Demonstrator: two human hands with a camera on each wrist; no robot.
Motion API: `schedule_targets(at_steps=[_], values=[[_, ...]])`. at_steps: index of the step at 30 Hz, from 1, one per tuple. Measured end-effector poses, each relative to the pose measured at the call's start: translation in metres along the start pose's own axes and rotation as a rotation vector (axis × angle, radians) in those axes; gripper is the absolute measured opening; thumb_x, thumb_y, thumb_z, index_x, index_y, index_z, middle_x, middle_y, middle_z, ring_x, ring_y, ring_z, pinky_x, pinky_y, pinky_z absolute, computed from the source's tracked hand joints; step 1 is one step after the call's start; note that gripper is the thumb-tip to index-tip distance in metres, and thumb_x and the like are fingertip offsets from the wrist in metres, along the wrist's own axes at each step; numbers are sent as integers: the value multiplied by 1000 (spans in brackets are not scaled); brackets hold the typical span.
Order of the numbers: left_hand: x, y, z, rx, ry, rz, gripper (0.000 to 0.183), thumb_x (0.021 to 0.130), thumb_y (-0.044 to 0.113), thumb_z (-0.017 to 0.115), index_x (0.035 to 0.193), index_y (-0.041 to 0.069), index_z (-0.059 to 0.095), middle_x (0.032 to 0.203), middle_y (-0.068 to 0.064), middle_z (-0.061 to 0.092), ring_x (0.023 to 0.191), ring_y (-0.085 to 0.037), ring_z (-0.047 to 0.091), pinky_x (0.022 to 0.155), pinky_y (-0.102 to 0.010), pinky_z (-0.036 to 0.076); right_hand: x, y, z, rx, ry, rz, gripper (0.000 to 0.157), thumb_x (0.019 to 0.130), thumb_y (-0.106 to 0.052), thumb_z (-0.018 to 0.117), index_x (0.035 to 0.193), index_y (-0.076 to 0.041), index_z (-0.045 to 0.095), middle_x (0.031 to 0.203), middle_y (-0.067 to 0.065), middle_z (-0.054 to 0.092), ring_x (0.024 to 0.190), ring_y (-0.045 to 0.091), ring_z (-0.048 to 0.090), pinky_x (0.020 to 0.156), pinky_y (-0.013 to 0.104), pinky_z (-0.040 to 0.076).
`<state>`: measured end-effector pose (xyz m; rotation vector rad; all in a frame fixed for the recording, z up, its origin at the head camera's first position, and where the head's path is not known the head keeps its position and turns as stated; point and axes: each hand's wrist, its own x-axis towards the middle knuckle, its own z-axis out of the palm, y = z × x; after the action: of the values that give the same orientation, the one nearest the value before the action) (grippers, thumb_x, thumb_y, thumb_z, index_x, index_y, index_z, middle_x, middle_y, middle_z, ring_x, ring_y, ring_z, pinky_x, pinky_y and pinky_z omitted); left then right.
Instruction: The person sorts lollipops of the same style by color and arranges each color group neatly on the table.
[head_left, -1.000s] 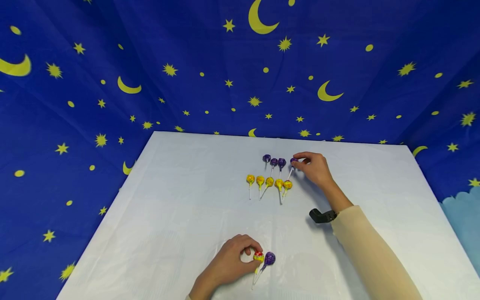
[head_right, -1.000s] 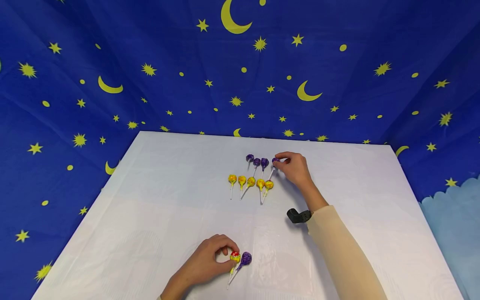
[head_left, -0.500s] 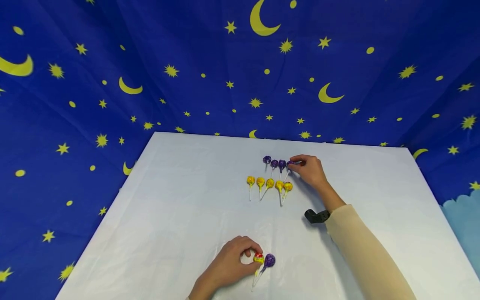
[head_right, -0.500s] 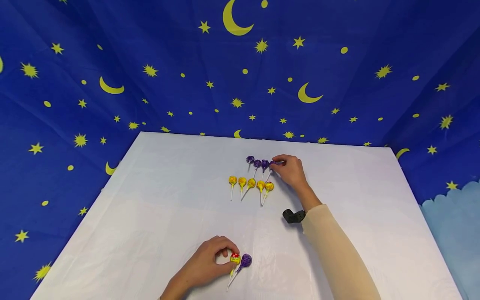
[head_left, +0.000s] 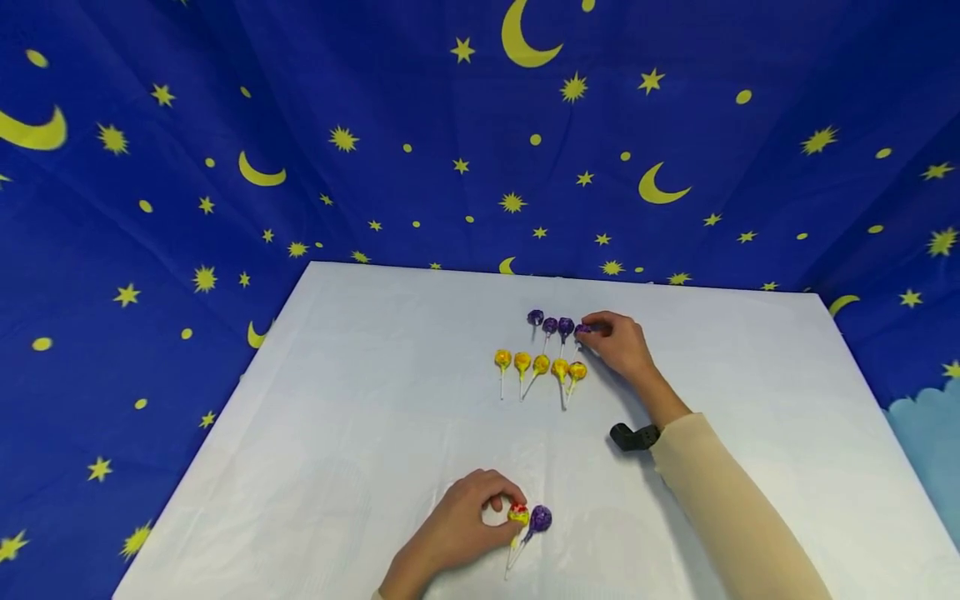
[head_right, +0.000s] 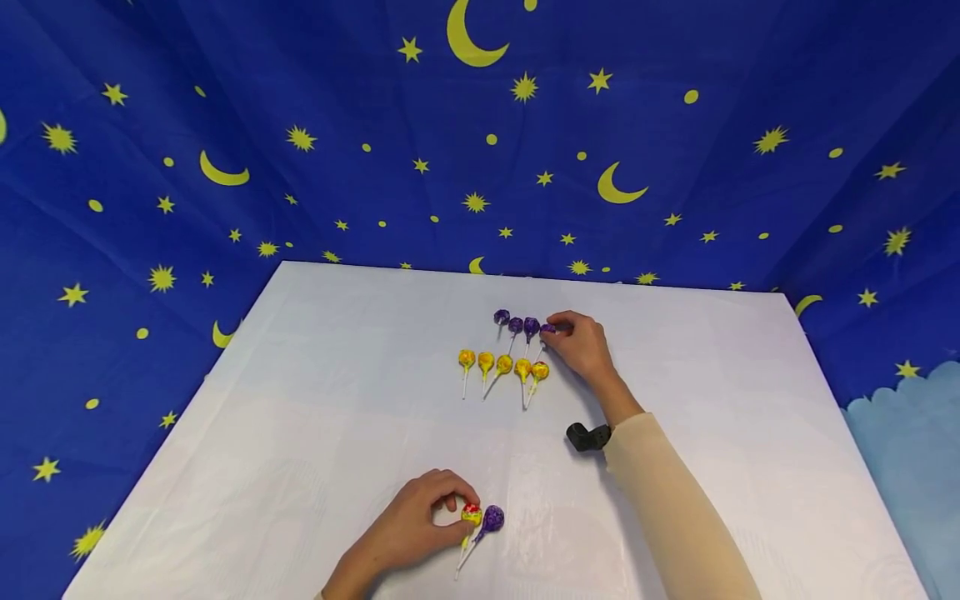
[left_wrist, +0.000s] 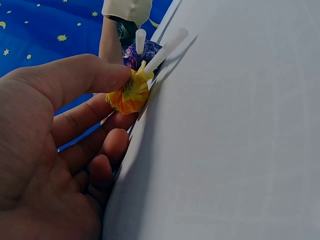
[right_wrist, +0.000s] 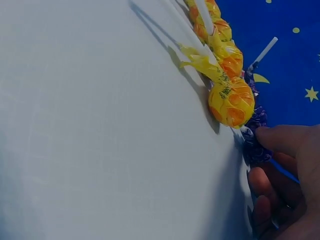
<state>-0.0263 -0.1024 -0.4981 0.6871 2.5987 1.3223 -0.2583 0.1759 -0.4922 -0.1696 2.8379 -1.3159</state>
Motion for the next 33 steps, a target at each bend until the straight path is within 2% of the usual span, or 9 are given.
schedule_targets(at_steps=[5,9,15,20,25,29,33], values=[[1,1,0,-7,2,-1,20,80,27,77,96,30,66,79,14,54,73,-4,48,66,-18,37,-1,2,-1,10,27,-22,36,88,-23,71,119,-5,64,108,13,67,90,26,60,78,42,47],[0,0,1,-27,-11,-18,20,81,27,77,97,30,66,80,15,54,73,-3,48,66,-19,38,-7,4,-1,28,32,-8,42,89,-26,70,124,-4,62,111,13,67,94,27,61,80,43,48],[-4,1,1,-55,-34,-29,18,83,28,76,98,31,66,81,15,55,74,-3,48,66,-19,39,-18,1,-1,21,52,14,43,89,-27,69,125,-6,62,119,14,62,94,27,59,73,41,49],[-1,1,-1,-56,-26,-21,19,82,27,76,97,30,66,81,14,55,74,-4,49,67,-19,39,-23,-3,-3,22,97,-21,41,88,-25,70,123,-5,63,119,14,58,91,25,58,71,38,48],[1,1,-1,-46,-18,-3,19,82,27,76,98,30,66,82,15,56,75,-3,49,67,-19,38,-28,-5,-9,64,137,-74,38,88,-22,71,120,-3,63,111,13,60,87,24,60,68,33,47],[1,0,-1,-47,-16,2,18,83,27,76,98,29,67,81,15,56,74,-4,49,67,-19,38,-34,-8,-14,80,141,-102,36,88,-23,72,119,-6,64,107,12,63,83,21,59,62,27,46],[-1,-1,0,-34,-9,-1,20,82,27,77,98,30,67,81,14,55,74,-4,49,67,-19,38,-43,-11,-15,65,126,-147,35,88,-25,72,118,-9,64,106,10,65,84,19,58,63,29,45]])
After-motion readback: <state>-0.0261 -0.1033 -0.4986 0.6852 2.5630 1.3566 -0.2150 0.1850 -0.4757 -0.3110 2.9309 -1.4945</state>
